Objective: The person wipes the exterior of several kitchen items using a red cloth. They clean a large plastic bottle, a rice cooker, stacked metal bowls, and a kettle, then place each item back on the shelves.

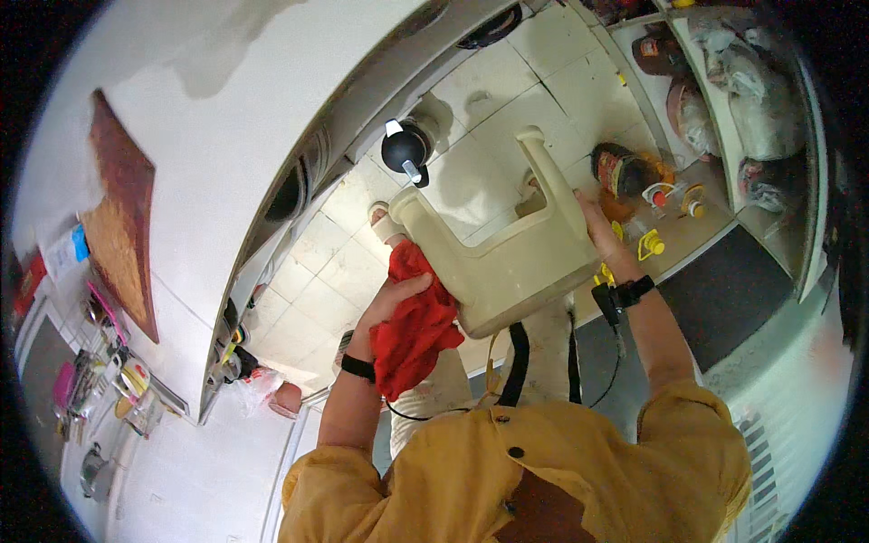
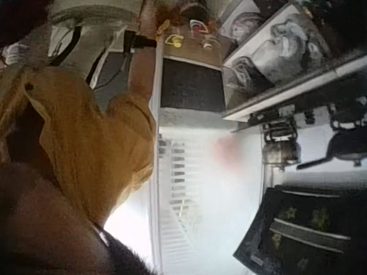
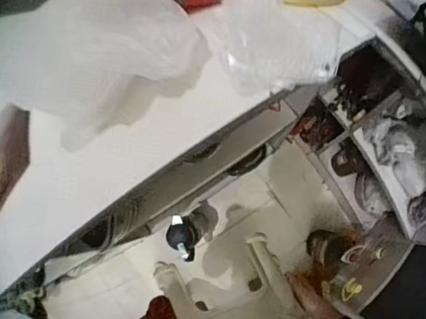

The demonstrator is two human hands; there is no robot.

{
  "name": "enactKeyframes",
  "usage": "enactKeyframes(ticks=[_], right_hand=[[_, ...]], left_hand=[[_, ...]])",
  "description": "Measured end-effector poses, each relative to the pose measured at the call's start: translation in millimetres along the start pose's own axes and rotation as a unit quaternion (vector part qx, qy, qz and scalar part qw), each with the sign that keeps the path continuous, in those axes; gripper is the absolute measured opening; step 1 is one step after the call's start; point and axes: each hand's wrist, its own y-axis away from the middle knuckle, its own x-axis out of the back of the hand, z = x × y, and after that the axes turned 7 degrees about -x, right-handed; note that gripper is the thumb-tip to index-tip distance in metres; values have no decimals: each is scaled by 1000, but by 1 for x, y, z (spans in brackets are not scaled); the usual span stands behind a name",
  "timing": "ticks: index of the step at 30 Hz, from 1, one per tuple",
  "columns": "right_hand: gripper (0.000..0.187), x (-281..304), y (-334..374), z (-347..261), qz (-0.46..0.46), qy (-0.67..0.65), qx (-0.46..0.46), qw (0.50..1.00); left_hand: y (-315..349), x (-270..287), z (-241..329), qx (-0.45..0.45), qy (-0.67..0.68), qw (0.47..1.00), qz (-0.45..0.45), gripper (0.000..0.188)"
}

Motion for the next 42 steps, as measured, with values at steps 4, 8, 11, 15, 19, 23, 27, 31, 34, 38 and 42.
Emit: enactKeyframes(ticks=[4,8,11,15,19,23,27,31,34,38,42], right_hand=[[65,-12,22,-17,-25,-42,15,999],[72,-28,17,-19,-1,-52,14,999],[78,-37,6,-17,30,-20,-8,999],[74,-42,7,-17,-16,-44,-30,998],[68,-42,22,-23,-46,-66,-18,997],[62,-41,35,-27,-57,-64,1,996],[56,-41,36,-28,-59,-49,24,997],[51,-42,44,-49,-29,14,99,995],[46,-47,75,-90,75,169,300,936],[37,-69,149,-146,143,336,537,761],[36,-99,187,-171,7,523,315,792]], left_hand=[[-2,-18,0,-122,-33,992,0,39],[9,-19,1,-154,-33,987,-40,35],[17,-16,17,-141,-76,987,14,30],[51,-10,26,-112,-105,988,19,31],[89,-5,29,-93,-125,988,10,23],[101,-3,32,-96,-131,987,-8,29],[108,-2,31,-139,-143,979,-31,33],[118,-5,35,-189,-199,960,-59,27],[126,-13,40,-217,-228,946,-73,24],[138,-29,47,-222,-257,934,-106,22],[148,-52,51,-205,-290,927,-116,25]])
